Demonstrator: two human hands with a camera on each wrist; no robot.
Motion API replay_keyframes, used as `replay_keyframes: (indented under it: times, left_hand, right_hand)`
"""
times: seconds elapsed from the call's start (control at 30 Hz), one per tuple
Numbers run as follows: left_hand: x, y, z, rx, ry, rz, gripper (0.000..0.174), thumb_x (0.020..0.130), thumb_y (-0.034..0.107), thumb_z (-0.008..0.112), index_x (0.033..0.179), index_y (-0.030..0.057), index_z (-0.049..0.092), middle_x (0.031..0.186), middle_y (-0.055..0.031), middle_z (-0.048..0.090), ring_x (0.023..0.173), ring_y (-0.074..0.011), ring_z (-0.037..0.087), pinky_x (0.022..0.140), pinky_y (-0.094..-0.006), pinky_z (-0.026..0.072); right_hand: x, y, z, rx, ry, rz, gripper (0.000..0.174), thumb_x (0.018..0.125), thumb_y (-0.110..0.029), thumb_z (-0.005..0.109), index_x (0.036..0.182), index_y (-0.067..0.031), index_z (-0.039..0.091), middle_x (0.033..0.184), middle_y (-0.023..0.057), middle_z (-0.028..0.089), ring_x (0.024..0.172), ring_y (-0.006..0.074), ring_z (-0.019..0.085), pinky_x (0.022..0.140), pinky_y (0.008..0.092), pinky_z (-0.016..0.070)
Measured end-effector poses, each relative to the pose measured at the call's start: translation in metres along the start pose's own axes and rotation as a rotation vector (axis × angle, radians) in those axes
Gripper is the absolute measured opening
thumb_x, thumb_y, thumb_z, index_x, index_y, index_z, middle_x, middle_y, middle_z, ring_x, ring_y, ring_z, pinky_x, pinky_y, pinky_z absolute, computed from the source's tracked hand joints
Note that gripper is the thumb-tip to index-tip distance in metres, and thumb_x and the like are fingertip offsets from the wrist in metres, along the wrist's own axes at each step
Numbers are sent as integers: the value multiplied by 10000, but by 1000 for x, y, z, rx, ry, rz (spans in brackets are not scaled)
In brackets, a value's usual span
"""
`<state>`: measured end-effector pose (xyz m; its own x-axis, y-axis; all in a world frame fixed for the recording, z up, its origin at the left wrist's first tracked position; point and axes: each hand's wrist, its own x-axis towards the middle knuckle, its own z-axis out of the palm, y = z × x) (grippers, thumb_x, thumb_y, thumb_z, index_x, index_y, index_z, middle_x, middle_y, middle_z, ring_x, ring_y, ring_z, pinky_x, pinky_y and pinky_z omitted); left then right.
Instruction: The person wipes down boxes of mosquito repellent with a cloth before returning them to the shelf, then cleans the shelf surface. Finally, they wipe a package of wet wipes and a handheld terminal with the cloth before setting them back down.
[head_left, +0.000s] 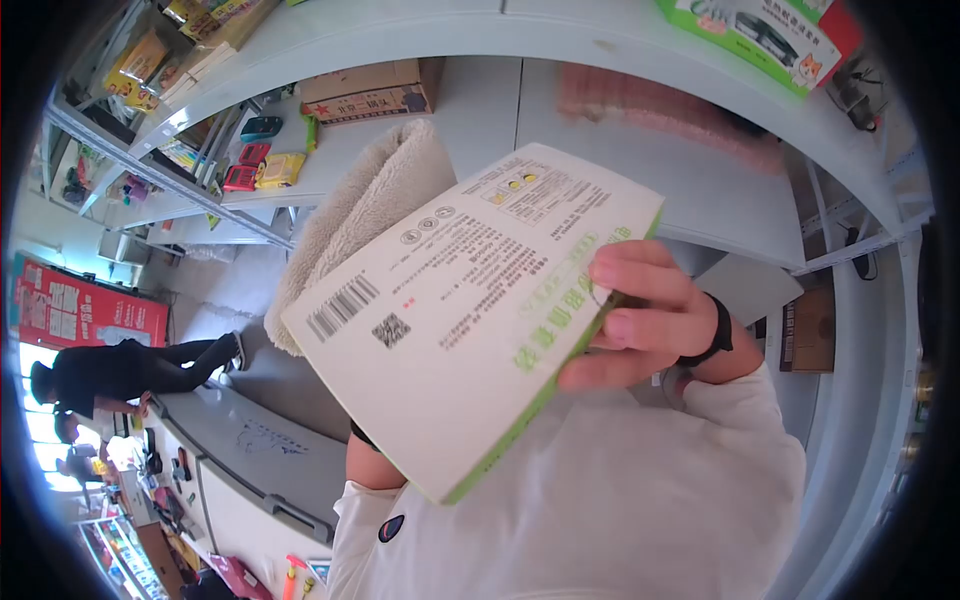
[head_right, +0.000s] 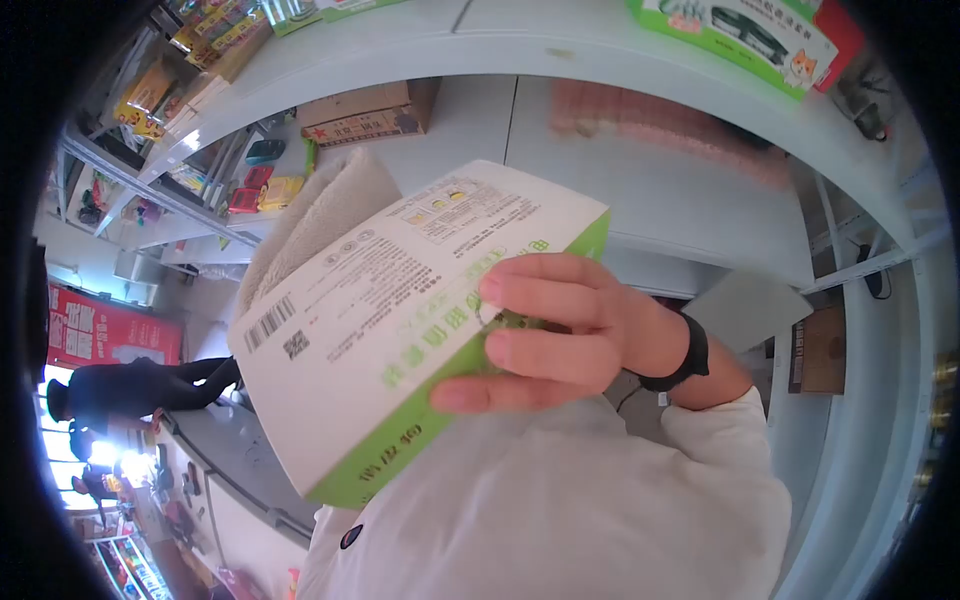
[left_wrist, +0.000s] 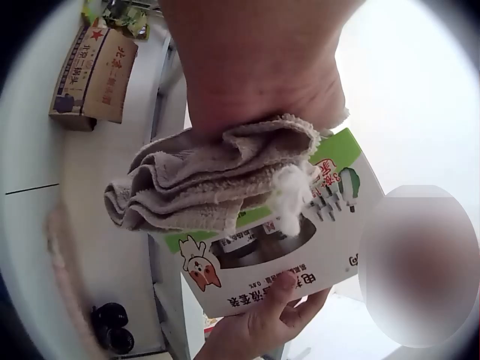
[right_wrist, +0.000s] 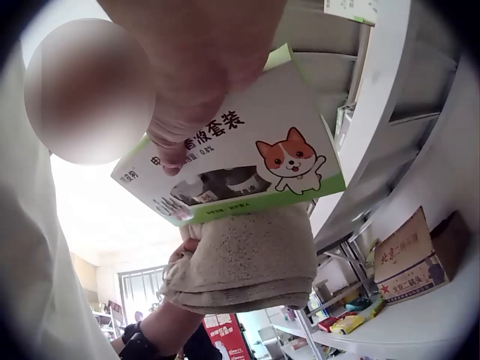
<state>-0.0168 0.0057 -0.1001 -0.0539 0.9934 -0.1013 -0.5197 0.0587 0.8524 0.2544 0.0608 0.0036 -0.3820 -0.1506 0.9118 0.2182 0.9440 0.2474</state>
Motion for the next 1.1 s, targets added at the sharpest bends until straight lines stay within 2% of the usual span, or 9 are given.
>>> replay_keyframes:
  times: [0.13, 0.33, 0.57, 0.67, 0.73, 0.87, 0.93, 1.03, 1.1]
  left_hand:
    - [-7, -43, 48, 137, -13, -47, 515, 851, 90, 526, 1346, -20, 435, 1243, -151, 582, 1117, -265, 594, 951, -379, 487]
    - [1, -128, 135, 321, -138, -109, 505, 857, 99, 529, 1340, -21, 442, 1239, -148, 584, 1113, -265, 594, 950, -378, 486]
    - [17, -180, 183, 463, -238, -129, 493, 865, 109, 532, 1333, -22, 451, 1235, -146, 585, 1109, -265, 593, 949, -377, 485]
    - [20, -184, 191, 498, -260, -127, 488, 868, 114, 533, 1330, -23, 455, 1233, -144, 586, 1107, -265, 593, 949, -377, 484]
    - [20, -185, 194, 517, -271, -120, 485, 870, 117, 534, 1328, -23, 457, 1232, -143, 586, 1106, -265, 593, 949, -377, 484]
    - [11, -169, 190, 519, -262, -111, 479, 874, 123, 536, 1324, -24, 462, 1229, -142, 587, 1103, -265, 593, 948, -376, 483]
    - [6, -155, 184, 510, -251, -103, 476, 877, 126, 537, 1322, -25, 465, 1228, -141, 587, 1102, -265, 593, 948, -376, 483]
    - [-5, -128, 172, 481, -212, -72, 471, 880, 130, 538, 1320, -25, 469, 1226, -140, 588, 1100, -265, 593, 948, -375, 482]
    - [-13, -112, 162, 456, -176, -46, 468, 882, 133, 539, 1318, -26, 471, 1225, -139, 588, 1099, -264, 593, 948, -375, 482]
  right_hand:
    - [-39, -5, -44, 253, 82, 155, 700, 761, -102, 806, 1380, -194, 491, 1370, 93, 381, 1194, 283, 511, 928, 347, 485]
    - [-74, -1, -130, 223, 164, 178, 593, 753, -213, 815, 1281, -192, 548, 1304, 107, 416, 1133, 289, 515, 871, 357, 491]
    - [-82, 11, -170, 94, 217, 131, 498, 743, -342, 825, 1167, -190, 614, 1228, 123, 457, 1063, 296, 520, 804, 369, 497]
    - [-81, 9, -172, 39, 275, 93, 615, 787, -413, 775, 1231, -86, 504, 1229, 107, 465, 1069, 283, 498, 808, 414, 468]
    - [-85, 6, -180, 9, 289, 91, 611, 796, -433, 763, 1229, -89, 504, 1201, 88, 457, 1065, 282, 483, 807, 429, 459]
    - [-88, -5, -189, -33, 256, 162, 422, 774, -417, 784, 1133, -241, 650, 1091, 36, 413, 1040, 294, 453, 795, 427, 460]
    - [-86, -6, -186, -78, 255, 151, 374, 770, -391, 791, 1104, -256, 691, 1064, 24, 412, 1039, 298, 451, 793, 427, 464]
    - [-79, -4, -180, -127, 232, 96, 356, 767, -310, 802, 1090, -198, 702, 1069, 35, 440, 1054, 299, 469, 799, 427, 476]
    - [-78, -7, -187, -73, 165, 142, 378, 747, -242, 821, 1098, -169, 700, 1080, 52, 455, 1061, 296, 482, 807, 422, 485]
